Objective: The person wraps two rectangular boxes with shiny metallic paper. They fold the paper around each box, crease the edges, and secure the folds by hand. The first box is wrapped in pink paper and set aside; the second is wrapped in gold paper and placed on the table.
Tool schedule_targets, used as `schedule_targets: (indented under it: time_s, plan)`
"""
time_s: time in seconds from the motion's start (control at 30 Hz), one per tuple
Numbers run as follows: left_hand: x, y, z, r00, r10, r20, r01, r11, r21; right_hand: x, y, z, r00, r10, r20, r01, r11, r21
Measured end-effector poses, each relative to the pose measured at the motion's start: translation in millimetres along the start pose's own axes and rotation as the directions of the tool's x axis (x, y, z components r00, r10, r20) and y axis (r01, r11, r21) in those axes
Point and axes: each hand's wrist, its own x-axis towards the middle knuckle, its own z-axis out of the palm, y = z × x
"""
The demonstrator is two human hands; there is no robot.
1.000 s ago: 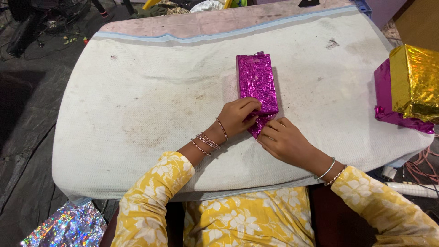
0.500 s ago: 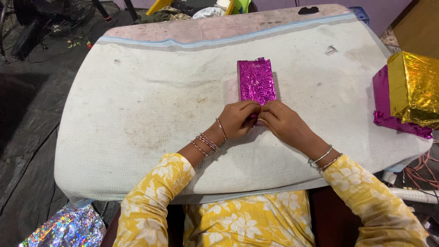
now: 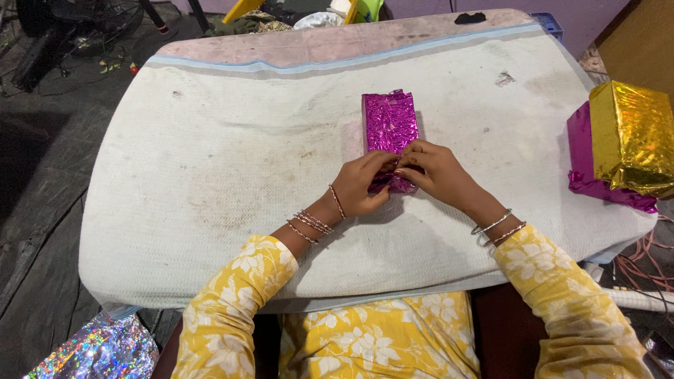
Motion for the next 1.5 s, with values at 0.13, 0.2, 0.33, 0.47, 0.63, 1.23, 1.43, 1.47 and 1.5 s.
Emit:
schedule_targets:
  time_s: [0.13, 0.2, 0.33, 0.47, 0.63, 1.23, 1.43, 1.47, 1.5]
  plan:
    - [-1, 5, 2, 0.995, -0.049, -0.084, 0.047, 0.999, -0.025, 6, 6, 0, 0.999, 0.054, 0.009, -0.054, 0.997, 0.052]
    - [-2, 10, 4, 0.996, 0.026, -0.086, -0.014, 0.99, 0.143, 6, 8, 0, 0.998, 0.057, 0.013, -0.058, 0.995, 0.077]
    - [-1, 15, 5, 0.982, 0.174, -0.077, -0.136, 0.923, 0.359, 4, 12, -1, 0.999, 0.028, 0.021, -0.031, 0.992, 0.126]
    - [-4, 16, 2, 0.97, 0.239, -0.056, -0.186, 0.865, 0.465, 5, 12, -1, 0.996, 0.061, 0.067, -0.066, 0.995, 0.078]
    - [-4, 9, 0, 0.962, 0.272, -0.028, -0.235, 0.875, 0.424, 8, 13, -3, 0.99, 0.084, 0.114, -0.096, 0.99, 0.103]
    - [-9, 1, 3, 0.944, 0.308, -0.118, -0.251, 0.902, 0.352, 19, 10, 3, 0.966, 0.253, 0.057, -0.258, 0.96, 0.107]
    - [-10, -1, 4, 0.945, 0.302, -0.122, -0.245, 0.905, 0.347, 22, 7, 4, 0.881, 0.473, 0.002, -0.466, 0.868, 0.171]
    - [-11, 0, 5, 0.946, 0.298, -0.129, -0.241, 0.911, 0.334, 22, 7, 5, 0.853, 0.521, 0.008, -0.512, 0.835, 0.2]
    - [-11, 0, 5, 0.945, 0.296, -0.136, -0.24, 0.914, 0.327, 23, 8, 6, 0.839, 0.544, 0.001, -0.529, 0.815, 0.237]
